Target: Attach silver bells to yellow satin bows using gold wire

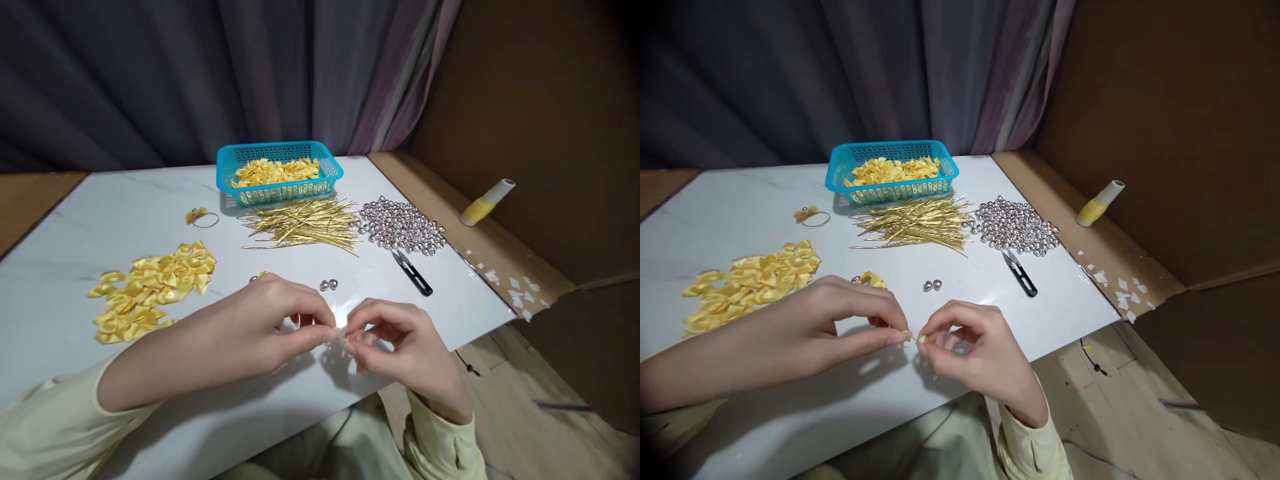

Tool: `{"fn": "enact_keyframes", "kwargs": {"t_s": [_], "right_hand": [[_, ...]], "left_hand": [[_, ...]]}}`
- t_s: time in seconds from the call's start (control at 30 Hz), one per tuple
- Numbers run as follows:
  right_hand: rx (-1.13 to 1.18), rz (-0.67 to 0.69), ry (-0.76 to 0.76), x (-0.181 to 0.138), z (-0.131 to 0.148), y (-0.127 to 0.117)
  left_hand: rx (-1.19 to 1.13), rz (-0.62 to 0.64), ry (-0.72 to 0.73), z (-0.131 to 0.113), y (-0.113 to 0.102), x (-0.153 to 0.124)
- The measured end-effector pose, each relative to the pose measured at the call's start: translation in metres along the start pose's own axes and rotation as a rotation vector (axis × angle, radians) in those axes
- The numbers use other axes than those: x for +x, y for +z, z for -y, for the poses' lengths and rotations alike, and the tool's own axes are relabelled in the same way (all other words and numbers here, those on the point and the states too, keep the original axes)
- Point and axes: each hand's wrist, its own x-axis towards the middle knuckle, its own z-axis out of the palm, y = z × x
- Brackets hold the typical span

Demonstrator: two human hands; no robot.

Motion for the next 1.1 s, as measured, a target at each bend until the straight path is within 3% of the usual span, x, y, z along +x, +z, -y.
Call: {"fn": "enact_keyframes", "kwargs": {"t_s": [0.73, 1.1], "right_hand": [[-0.146, -0.055, -0.174, -0.0009, -0.0020, 0.0082], [-0.029, -0.025, -0.072, -0.0002, -0.0023, 0.0055]], "left_hand": [[0.024, 0.007, -0.040, -0.0011, -0.0002, -0.0008], [0.037, -0.004, -0.042, -0.0008, -0.0002, -0.0014]]}}
